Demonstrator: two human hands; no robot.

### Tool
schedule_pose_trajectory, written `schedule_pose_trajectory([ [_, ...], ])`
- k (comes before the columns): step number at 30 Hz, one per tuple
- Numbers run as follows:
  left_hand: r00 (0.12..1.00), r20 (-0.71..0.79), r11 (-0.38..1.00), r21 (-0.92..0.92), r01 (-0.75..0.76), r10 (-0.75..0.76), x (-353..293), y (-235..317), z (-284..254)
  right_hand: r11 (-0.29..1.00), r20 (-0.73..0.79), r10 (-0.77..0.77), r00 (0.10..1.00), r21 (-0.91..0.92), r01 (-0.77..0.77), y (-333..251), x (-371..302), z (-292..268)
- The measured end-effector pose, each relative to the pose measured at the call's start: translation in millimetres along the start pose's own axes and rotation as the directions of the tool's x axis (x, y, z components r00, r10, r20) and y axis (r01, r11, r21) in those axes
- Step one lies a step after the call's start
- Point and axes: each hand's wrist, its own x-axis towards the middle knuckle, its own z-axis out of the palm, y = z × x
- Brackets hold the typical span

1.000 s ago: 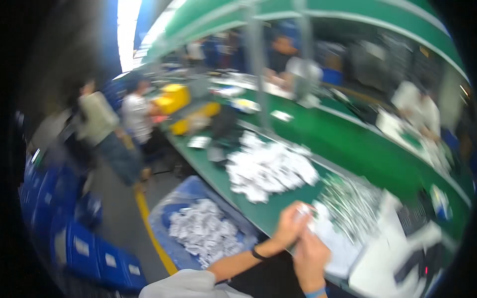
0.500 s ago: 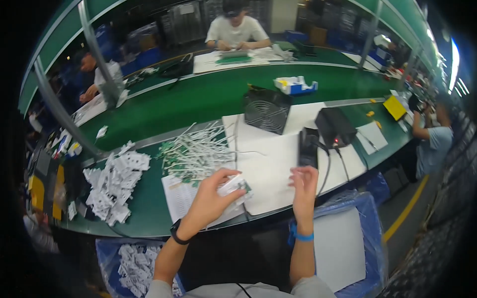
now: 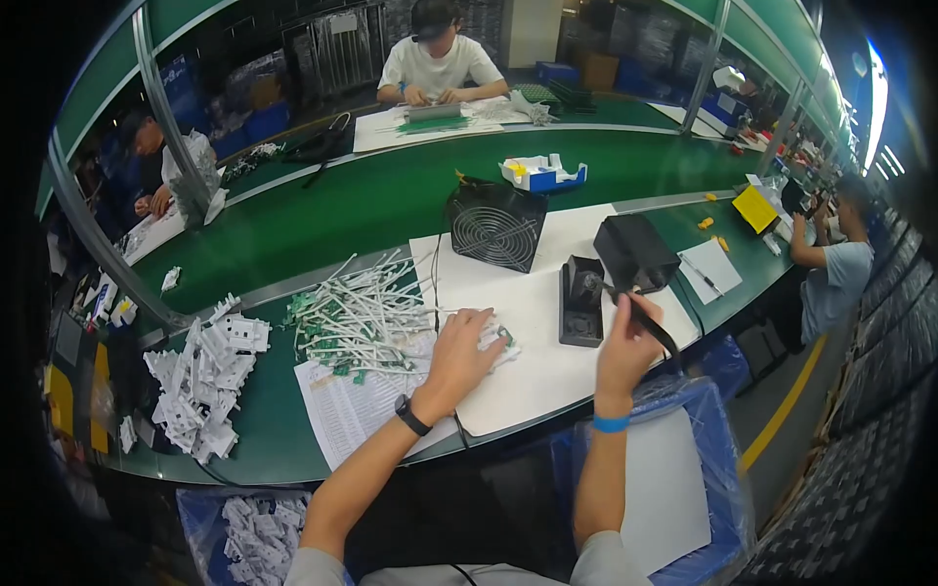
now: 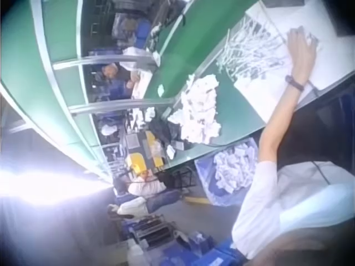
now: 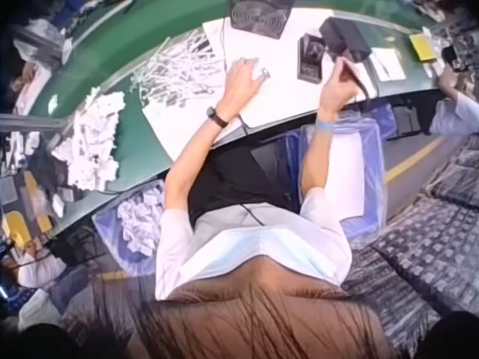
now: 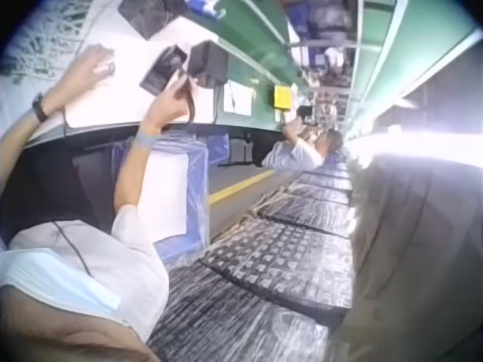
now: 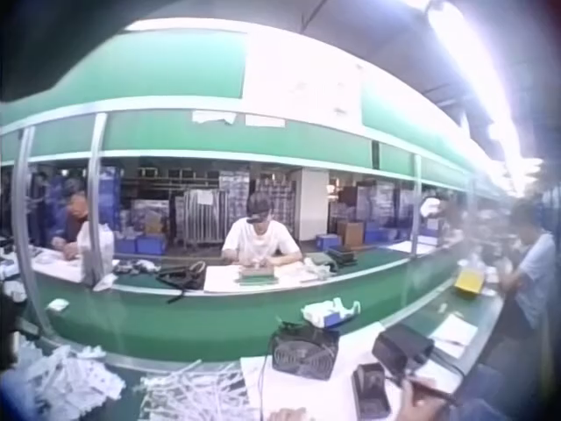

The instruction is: The person solders wires onto small circuit boards at an assembly station. This is done using a soldering iron and solder wire.

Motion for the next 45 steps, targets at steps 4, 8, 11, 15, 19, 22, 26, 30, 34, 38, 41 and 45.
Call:
schedule_pose_trajectory([
  [4,0.985,0.145,0.994,0.033,-0.104,0.099,-20,19,-9,0.996,-0.149,-0.036,0.988,0.081,0.048,-1,-18,-17],
  [8,0.978,0.134,0.980,0.098,-0.176,0.162,-29,13,-21,0.935,0.194,0.174,0.965,0.276,-0.224,21,-28,19],
  [11,0.952,0.221,0.967,0.091,-0.236,0.211,-31,-1,-39,0.944,0.226,0.138,0.964,0.264,-0.197,20,-38,43],
  [15,0.911,0.297,0.945,0.075,-0.320,0.285,-27,-7,-49,0.964,0.319,0.026,0.947,0.244,-0.109,27,-48,47],
  [19,0.910,0.315,0.953,0.044,-0.298,0.270,-24,-9,-50,0.967,0.400,0.035,0.916,0.216,-0.132,22,-51,43],
  [22,0.908,0.322,0.951,0.064,-0.302,0.266,-23,-9,-50,0.967,0.415,-0.011,0.910,0.235,-0.095,24,-51,45],
  [26,0.910,0.320,0.953,0.064,-0.297,0.262,-23,-10,-49,0.970,0.461,-0.044,0.886,0.231,-0.073,25,-51,44],
  [30,0.911,0.324,0.954,0.066,-0.291,0.255,-23,-9,-50,0.967,0.486,-0.075,0.871,0.249,-0.056,25,-52,45],
  [34,0.913,0.315,0.954,0.059,-0.293,0.260,-23,-11,-48,0.969,0.511,-0.088,0.855,0.241,-0.044,24,-51,45],
  [38,0.915,0.308,0.955,0.060,-0.292,0.261,-24,-11,-47,0.975,0.535,-0.095,0.840,0.221,-0.031,23,-50,44],
  [41,0.916,0.306,0.956,0.056,-0.289,0.259,-24,-11,-47,0.974,0.538,-0.117,0.835,0.227,-0.011,28,-50,43],
  [45,0.917,0.306,0.957,0.051,-0.284,0.256,-24,-11,-49,0.973,0.536,-0.107,0.837,0.229,-0.022,27,-52,43],
])
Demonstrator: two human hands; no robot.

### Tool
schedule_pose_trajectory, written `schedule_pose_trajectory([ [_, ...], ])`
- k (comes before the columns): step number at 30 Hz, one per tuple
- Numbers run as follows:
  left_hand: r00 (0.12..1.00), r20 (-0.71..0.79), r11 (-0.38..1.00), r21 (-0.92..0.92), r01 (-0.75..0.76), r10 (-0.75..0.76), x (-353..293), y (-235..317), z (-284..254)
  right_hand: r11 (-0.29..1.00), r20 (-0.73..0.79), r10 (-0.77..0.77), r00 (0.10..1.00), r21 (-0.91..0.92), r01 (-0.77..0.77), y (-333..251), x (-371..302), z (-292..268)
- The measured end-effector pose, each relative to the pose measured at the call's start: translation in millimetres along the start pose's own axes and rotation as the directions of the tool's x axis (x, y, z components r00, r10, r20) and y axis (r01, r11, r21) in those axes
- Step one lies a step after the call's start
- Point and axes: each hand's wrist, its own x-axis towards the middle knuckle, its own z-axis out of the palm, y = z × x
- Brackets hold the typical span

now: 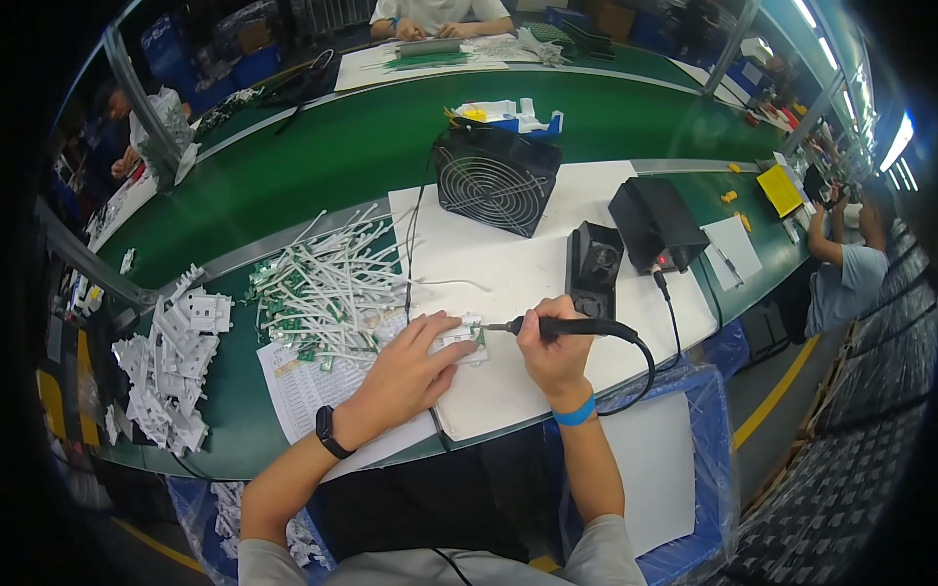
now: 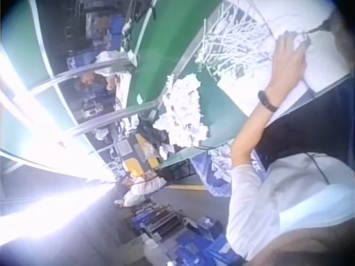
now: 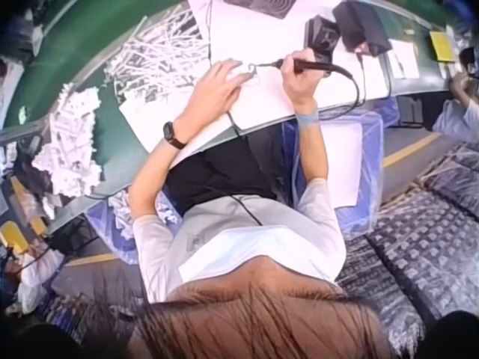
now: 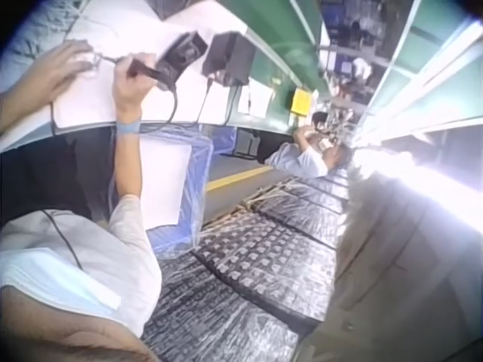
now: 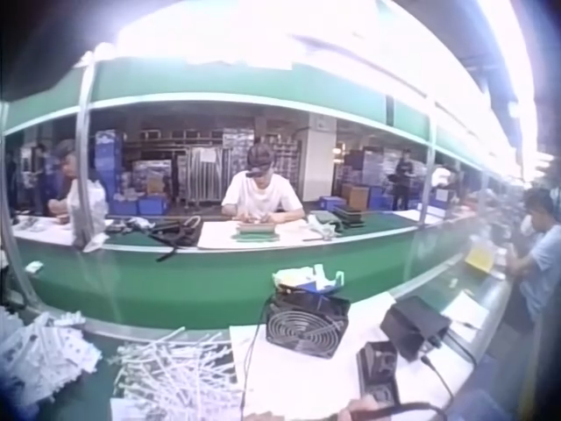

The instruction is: The person solders wires onto small circuit boards at an assembly station. This is done using a soldering iron and solder wire.

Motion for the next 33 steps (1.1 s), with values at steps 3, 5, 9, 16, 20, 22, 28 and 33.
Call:
schedule_pose_trajectory([
  [3,0.999,0.028,1.000,-0.011,0.018,-0.018,0,1,-2,0.999,-0.039,-0.045,0.998,0.001,0.045,0,1,-1],
  [5,1.000,0.020,1.000,0.005,0.018,-0.018,-1,-2,0,0.997,-0.063,-0.077,0.995,0.007,0.077,1,0,-2],
  [9,0.997,0.004,0.994,-0.084,0.076,-0.076,-1,-7,-2,0.997,-0.075,-0.073,0.994,0.016,0.074,3,-3,-7],
  [16,0.992,0.064,0.984,-0.135,0.120,-0.112,3,-11,-8,0.984,0.042,-0.180,0.983,0.012,0.180,-9,4,-7],
  [20,0.989,0.086,0.981,-0.140,0.135,-0.123,7,-7,-10,0.984,0.103,-0.180,0.978,0.019,0.180,-9,4,-10],
  [22,0.987,0.088,0.978,-0.148,0.145,-0.133,8,-6,-11,0.984,0.115,-0.179,0.977,0.037,0.176,-7,3,-10],
  [28,0.987,0.088,0.979,-0.147,0.144,-0.132,8,-6,-13,0.986,0.155,-0.163,0.974,0.050,0.157,-5,3,-8],
  [33,0.989,0.080,0.981,-0.138,0.133,-0.123,7,-8,-13,0.983,0.139,-0.183,0.973,-0.003,0.185,-6,4,-8],
])
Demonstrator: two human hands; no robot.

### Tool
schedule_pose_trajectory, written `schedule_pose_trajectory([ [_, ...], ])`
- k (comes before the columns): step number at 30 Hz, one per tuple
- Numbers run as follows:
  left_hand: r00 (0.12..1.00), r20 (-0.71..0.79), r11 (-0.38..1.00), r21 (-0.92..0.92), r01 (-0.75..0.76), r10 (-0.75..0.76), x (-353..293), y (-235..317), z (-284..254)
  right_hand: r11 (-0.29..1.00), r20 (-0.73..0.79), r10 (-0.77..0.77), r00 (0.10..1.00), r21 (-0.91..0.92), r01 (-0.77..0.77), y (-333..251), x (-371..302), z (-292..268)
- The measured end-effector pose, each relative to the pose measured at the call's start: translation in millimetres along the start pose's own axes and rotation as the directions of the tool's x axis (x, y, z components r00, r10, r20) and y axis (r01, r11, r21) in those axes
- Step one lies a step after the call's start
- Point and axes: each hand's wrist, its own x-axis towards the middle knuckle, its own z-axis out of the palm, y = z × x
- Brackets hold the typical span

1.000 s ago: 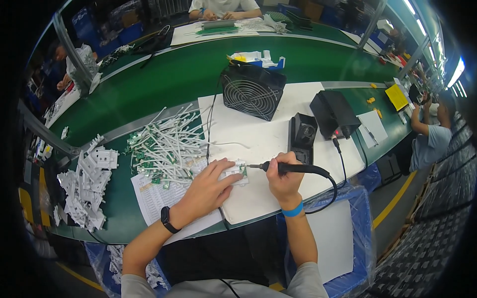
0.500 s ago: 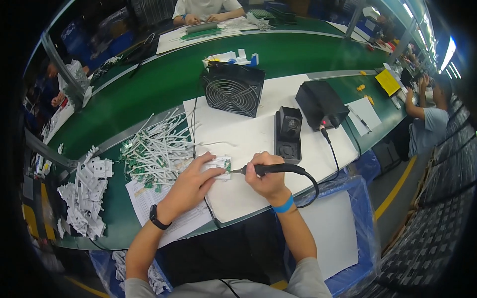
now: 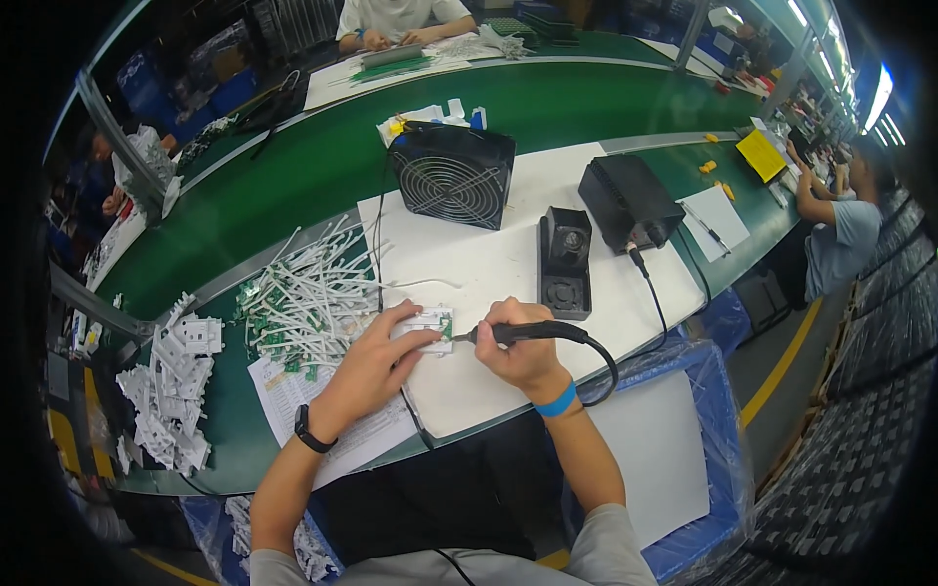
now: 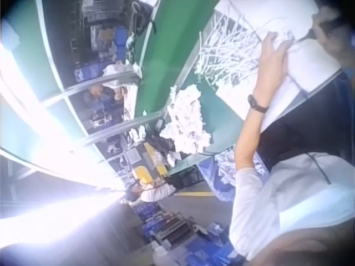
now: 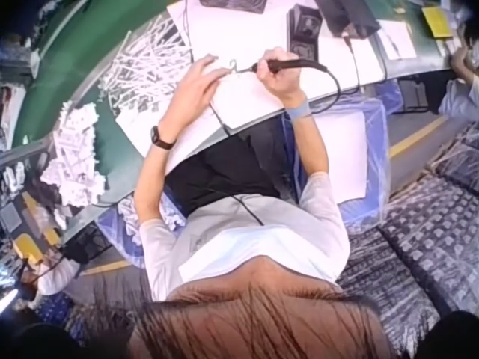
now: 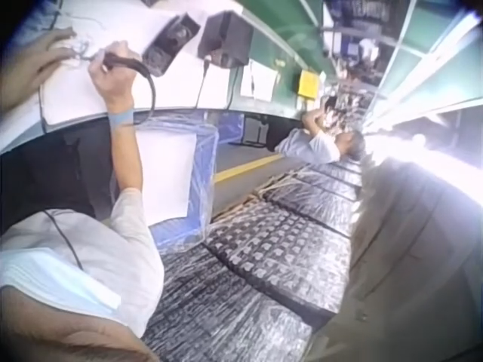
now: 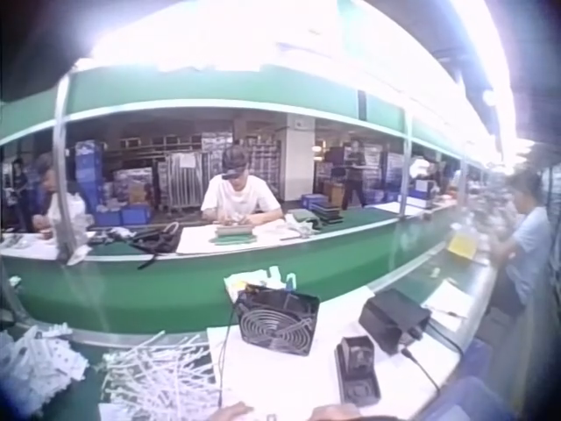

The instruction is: The person solders wires onto small circuit boards at an assembly station. This is done using a soldering iron and solder wire.

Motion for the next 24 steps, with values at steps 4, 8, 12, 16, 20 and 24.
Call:
schedule_pose_trajectory([
  [4,1.000,-0.018,1.000,0.015,-0.004,0.004,0,0,3,1.000,-0.080,-0.012,0.997,-0.025,0.010,-1,-1,0],
  [8,0.994,-0.097,0.993,0.114,-0.044,0.055,2,2,9,1.000,-0.258,-0.001,0.966,-0.018,-0.003,5,-7,4],
  [12,0.967,-0.185,0.948,0.296,-0.117,0.177,16,2,28,0.995,-0.474,0.086,0.876,0.080,-0.055,3,-7,6],
  [16,0.944,-0.289,0.933,0.358,-0.048,0.159,31,13,48,0.998,-0.481,0.064,0.874,0.014,-0.065,1,0,6],
  [20,0.945,-0.297,0.917,0.399,-0.009,0.139,29,11,59,0.978,-0.515,0.203,0.833,0.064,-0.199,-9,8,11],
  [24,0.972,-0.234,0.936,0.346,0.069,0.015,25,19,59,0.869,-0.367,0.493,0.789,0.256,-0.424,-19,15,2],
])
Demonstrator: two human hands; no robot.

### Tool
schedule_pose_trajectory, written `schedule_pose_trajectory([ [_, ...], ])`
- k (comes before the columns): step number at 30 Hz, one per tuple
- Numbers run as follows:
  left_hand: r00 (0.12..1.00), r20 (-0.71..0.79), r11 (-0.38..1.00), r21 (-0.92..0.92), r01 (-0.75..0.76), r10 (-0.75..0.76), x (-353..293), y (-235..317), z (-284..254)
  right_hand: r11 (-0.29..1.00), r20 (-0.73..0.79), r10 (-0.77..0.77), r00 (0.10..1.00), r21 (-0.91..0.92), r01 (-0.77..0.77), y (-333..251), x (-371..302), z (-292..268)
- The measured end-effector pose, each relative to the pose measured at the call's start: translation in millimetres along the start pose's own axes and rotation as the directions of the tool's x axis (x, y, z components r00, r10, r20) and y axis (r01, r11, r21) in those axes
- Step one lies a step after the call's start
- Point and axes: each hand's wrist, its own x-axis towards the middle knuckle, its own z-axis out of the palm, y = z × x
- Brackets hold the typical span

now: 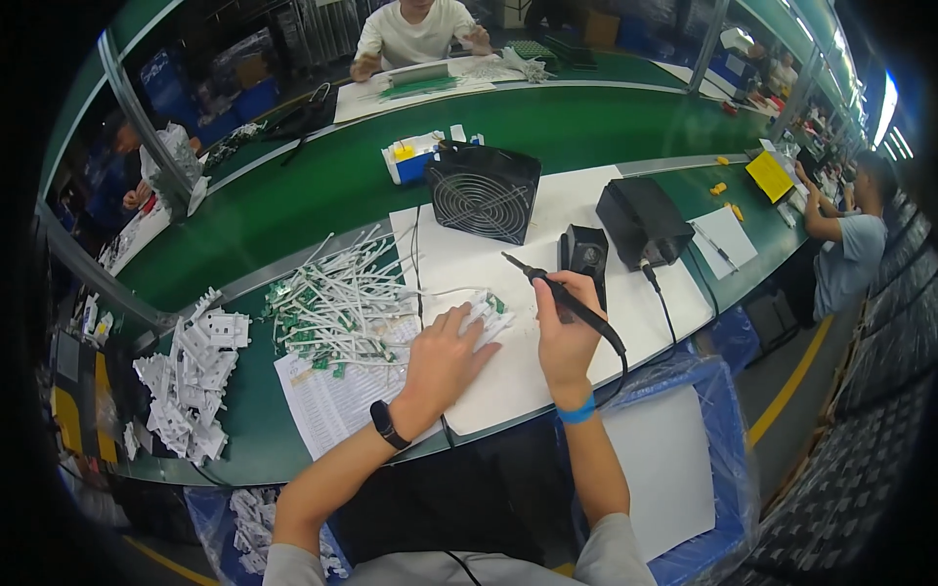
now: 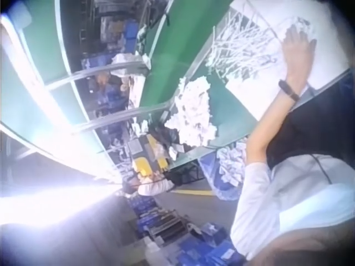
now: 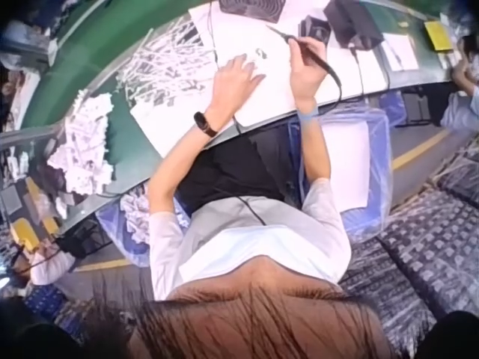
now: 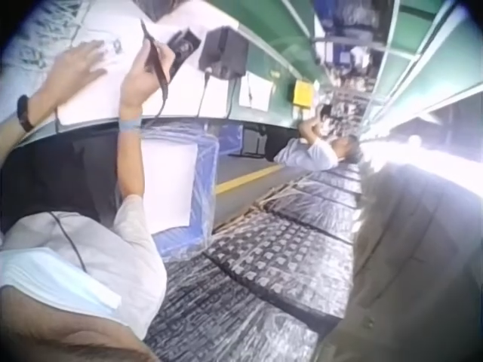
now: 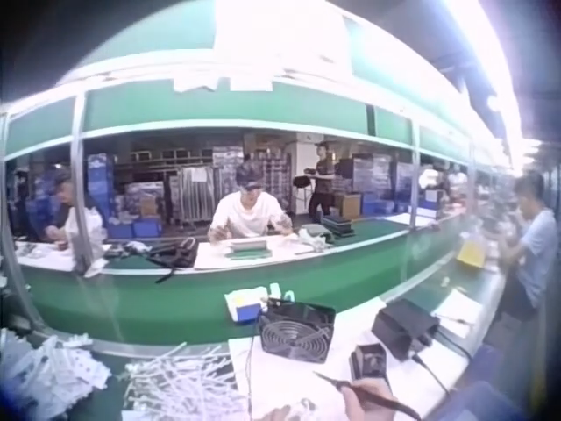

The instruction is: The person solders wires onto small circuit boards at an assembly station. This is done using a soldering iron and solder wire.

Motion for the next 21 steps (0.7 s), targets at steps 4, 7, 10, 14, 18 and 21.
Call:
schedule_pose_trajectory([
  [4,0.999,0.025,0.998,0.035,-0.050,0.049,-14,5,-7,0.988,0.059,0.043,0.997,0.143,-0.051,-21,-3,-2],
  [7,0.996,0.069,0.997,0.048,-0.067,0.063,-17,0,1,0.996,0.007,-0.014,1.000,0.090,0.014,-18,-6,-5],
  [10,0.998,0.019,0.998,0.026,-0.056,0.055,-14,8,8,0.996,-0.067,-0.074,0.995,0.052,0.078,9,-8,-2],
  [14,1.000,-0.014,0.999,-0.042,0.008,-0.009,-12,15,15,0.987,-0.114,-0.155,0.981,0.027,0.159,19,-12,-1],
  [18,0.992,-0.110,0.998,0.012,0.054,-0.053,-15,20,24,0.971,-0.037,-0.229,0.973,-0.075,0.226,21,-17,5],
  [21,0.991,-0.124,0.998,0.042,0.045,-0.040,-18,18,28,0.958,0.032,-0.248,0.968,-0.140,0.250,18,-19,9],
])
